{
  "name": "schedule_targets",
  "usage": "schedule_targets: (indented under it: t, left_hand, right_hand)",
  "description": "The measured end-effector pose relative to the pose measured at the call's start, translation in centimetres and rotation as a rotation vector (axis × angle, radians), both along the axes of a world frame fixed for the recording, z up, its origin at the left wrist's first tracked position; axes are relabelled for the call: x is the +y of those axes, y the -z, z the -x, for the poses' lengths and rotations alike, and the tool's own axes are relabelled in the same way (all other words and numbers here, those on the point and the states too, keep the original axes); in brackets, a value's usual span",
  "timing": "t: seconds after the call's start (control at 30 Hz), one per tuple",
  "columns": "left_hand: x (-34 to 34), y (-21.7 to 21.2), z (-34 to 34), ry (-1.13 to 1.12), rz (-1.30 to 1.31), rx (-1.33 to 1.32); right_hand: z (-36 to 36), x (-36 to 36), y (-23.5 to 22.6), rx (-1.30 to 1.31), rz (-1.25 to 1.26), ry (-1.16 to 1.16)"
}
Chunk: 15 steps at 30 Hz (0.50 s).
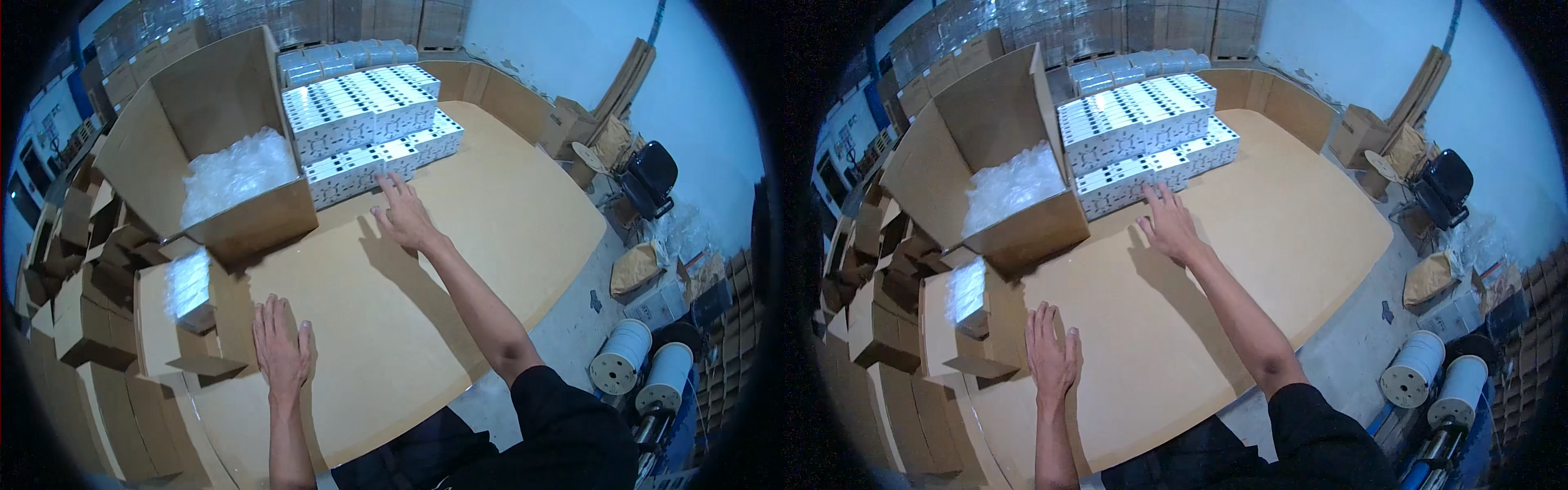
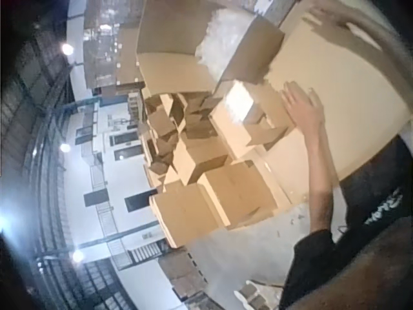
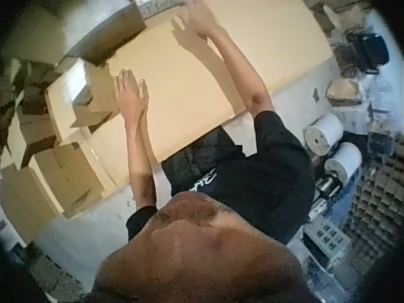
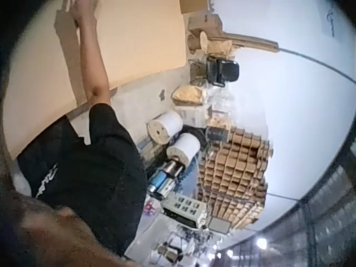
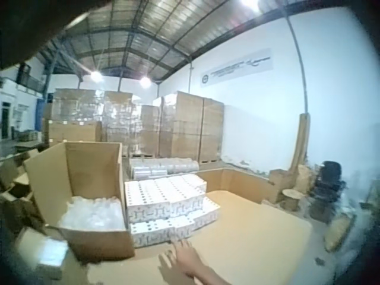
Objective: The person repacks small white electronic components by hand, taking them from bubble wrap and placing them into individual cardboard boxes.
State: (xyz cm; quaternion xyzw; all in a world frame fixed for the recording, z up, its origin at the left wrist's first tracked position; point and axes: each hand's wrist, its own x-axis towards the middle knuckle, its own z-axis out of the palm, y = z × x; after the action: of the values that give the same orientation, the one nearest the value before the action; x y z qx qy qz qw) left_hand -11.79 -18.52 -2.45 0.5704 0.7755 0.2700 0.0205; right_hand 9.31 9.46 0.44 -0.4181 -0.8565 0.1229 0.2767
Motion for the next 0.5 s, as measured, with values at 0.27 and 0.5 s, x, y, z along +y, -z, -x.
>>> schedule_targets:
  t: [0.27, 0.5]
  left_hand:
    - [4.8, 0.8, 1.4, -0.004, 0.003, 0.036]
    - [5.4, 0.8, 1.6, -0.003, -0.023, 0.022]
  right_hand:
    - [-1.8, 5.8, 0.7, 0.021, -0.095, 0.269]
    - [-2.4, 7.5, 2.0, 0.163, -0.181, 0.291]
